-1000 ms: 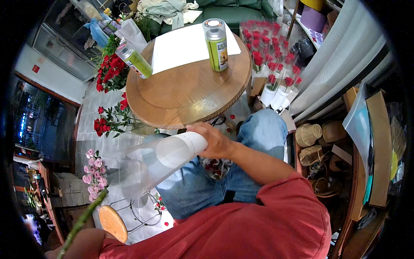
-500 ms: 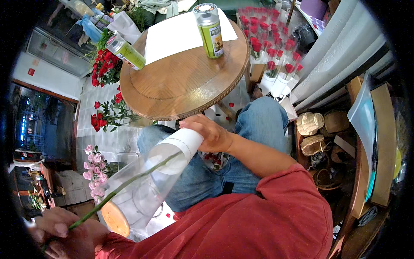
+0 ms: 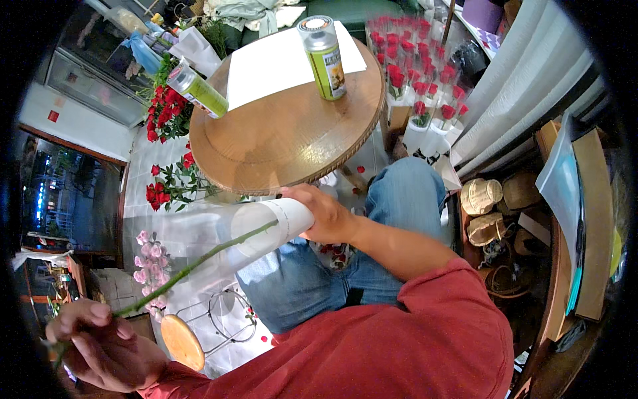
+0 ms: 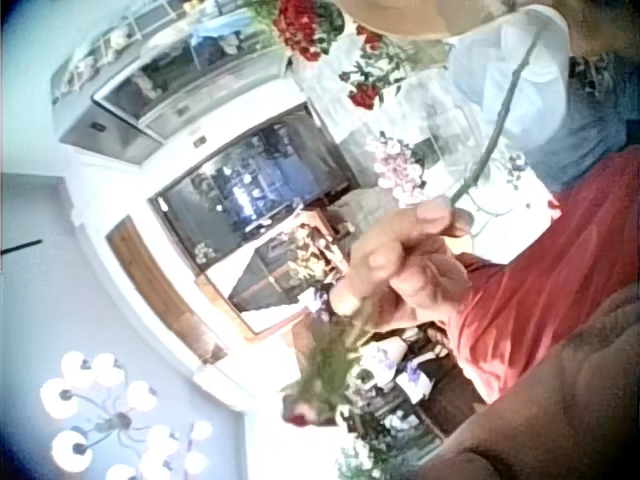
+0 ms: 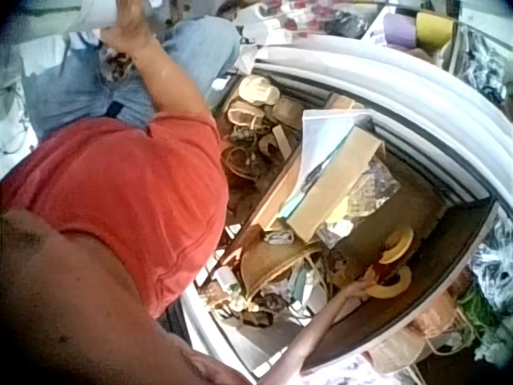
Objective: The person wraps a single rose and a cylindrical canister in white paper, secures them with a black ribbon, then trims the lower leaves from another rose with scissors and places it inside a paper tube.
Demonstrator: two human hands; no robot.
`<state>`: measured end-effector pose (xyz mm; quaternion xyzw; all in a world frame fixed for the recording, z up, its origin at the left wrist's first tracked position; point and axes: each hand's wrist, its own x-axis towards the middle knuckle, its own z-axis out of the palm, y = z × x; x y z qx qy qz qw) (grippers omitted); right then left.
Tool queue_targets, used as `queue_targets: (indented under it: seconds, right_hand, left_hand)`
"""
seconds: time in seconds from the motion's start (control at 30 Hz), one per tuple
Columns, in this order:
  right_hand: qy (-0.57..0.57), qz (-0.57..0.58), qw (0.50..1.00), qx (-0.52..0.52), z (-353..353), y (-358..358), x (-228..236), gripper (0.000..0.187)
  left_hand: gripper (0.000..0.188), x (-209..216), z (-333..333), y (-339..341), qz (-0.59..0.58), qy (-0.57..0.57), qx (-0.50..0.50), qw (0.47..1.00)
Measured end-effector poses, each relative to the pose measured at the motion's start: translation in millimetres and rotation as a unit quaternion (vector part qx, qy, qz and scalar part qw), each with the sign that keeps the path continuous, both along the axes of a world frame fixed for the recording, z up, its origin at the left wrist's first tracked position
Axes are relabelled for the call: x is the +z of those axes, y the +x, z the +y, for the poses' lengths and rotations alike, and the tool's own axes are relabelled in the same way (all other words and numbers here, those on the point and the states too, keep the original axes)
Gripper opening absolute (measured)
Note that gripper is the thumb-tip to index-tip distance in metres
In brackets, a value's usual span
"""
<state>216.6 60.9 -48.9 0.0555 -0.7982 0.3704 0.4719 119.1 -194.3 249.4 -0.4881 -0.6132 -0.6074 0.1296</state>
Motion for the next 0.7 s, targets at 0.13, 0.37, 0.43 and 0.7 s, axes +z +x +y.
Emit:
queue_targets:
  seconds: [0.13, 0.37, 0.43, 0.7]
  right_hand:
    - [-0.009, -0.009, 1.0, -0.014, 4.9, 3.6, -4.6, 0.095]
    - [-0.076, -0.073, 0.994, -0.039, -7.6, 1.5, 88.2, 0.094]
    - [-0.077, -0.039, 0.994, -0.064, -6.3, -9.2, 128.6, 0.094]
    - [-0.083, 0.01, 0.989, -0.118, 40.3, -76.7, 206.4, 0.093]
  left_hand:
    - [0.029, 20.4, 29.7, 11.0, -0.029, -0.068, 0.026, 0.997]
    - [0.033, 80.8, 80.8, -31.1, 0.058, -0.12, -0.051, 0.99]
    - [0.033, 123.6, 98.7, -34.0, 0.041, -0.098, -0.062, 0.992]
    - [0.037, 222.9, 158.7, -65.8, 0.066, -0.164, -0.122, 0.977]
